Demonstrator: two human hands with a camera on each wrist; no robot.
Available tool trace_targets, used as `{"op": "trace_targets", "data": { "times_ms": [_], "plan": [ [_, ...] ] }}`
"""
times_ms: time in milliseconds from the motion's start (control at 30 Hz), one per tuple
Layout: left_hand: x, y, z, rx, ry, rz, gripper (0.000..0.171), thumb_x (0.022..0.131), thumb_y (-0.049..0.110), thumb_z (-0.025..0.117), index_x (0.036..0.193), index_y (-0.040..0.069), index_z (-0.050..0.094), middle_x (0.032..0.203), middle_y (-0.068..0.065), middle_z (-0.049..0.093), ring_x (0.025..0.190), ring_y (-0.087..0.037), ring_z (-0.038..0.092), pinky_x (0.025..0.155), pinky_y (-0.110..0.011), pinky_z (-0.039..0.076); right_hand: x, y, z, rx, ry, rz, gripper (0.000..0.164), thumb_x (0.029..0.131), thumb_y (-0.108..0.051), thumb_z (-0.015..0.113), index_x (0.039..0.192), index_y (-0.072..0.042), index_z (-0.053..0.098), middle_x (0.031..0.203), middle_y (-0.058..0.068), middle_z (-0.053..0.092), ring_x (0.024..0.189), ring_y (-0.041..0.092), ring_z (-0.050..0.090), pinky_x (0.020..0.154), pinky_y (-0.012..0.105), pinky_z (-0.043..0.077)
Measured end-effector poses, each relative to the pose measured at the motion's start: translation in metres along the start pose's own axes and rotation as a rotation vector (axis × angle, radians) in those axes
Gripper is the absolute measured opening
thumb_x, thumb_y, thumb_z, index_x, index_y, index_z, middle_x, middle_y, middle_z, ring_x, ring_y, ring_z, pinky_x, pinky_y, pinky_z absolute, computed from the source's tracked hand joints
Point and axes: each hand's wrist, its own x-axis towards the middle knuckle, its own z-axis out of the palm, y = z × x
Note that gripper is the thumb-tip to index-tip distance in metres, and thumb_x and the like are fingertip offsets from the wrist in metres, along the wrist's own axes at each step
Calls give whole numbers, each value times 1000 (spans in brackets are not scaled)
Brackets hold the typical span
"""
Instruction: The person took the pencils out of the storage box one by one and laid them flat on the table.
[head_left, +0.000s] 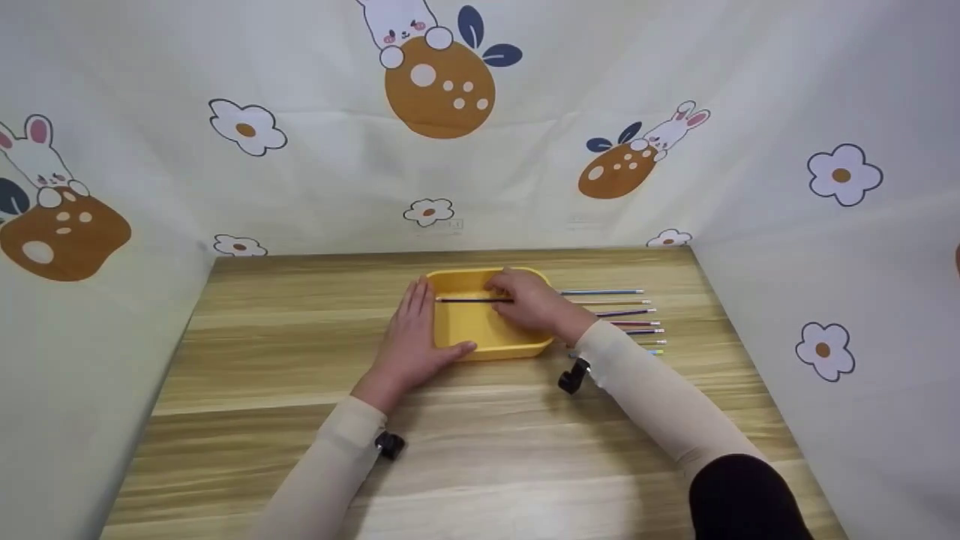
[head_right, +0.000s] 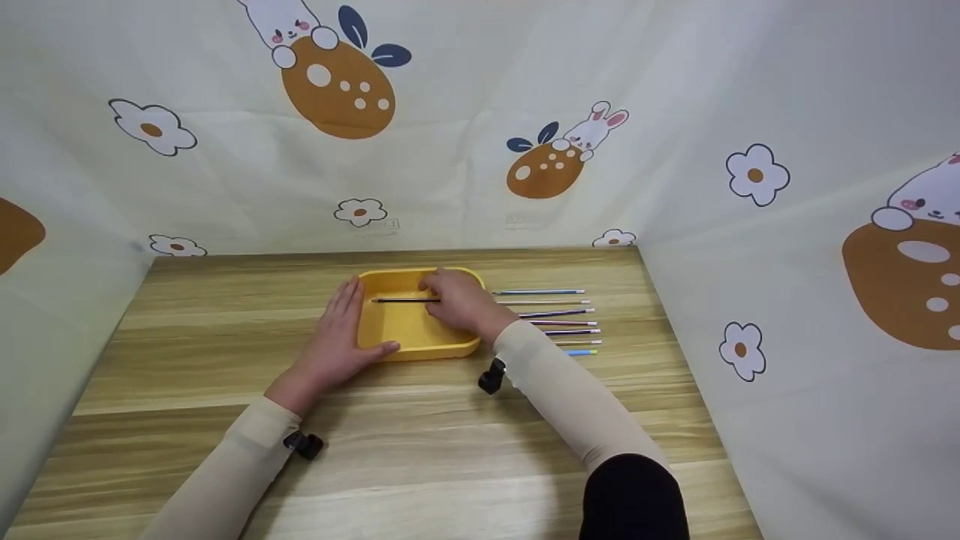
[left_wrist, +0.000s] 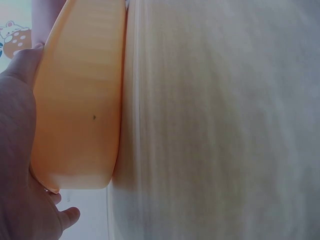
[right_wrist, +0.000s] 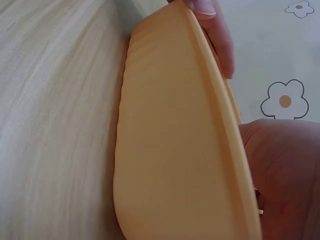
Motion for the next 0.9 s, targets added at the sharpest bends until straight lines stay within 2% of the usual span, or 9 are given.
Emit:
{"op": "trace_targets", "data": {
  "times_ms": [100,433,733,900],
  "plan": [
    [0,0,0,1,-1,1,135,89,76,78,175,-3,10,185,-18,5,171,-36,2,136,-56,17,2,2,6,-43,6,-2,29,100,-5,76,128,2,76,113,17,75,104,33,69,97,49,57],
    [-1,-1,1,18,-2,-3,137,88,82,73,176,-1,8,186,-16,3,171,-34,0,136,-56,15,4,1,13,-82,-13,15,30,97,-1,74,127,2,76,120,17,74,112,34,69,104,49,56],
    [0,-1,1,24,-4,2,137,89,83,71,175,-2,8,185,-18,4,171,-36,2,136,-55,15,5,4,22,-90,-15,-40,30,92,13,67,118,1,79,116,16,74,113,34,68,107,49,55],
    [0,-1,2,21,2,0,137,89,82,73,176,-2,8,185,-18,5,171,-36,2,135,-58,17,5,3,22,-92,-19,-43,34,89,16,65,115,1,80,116,16,73,112,35,69,106,49,55]
  ]
}}
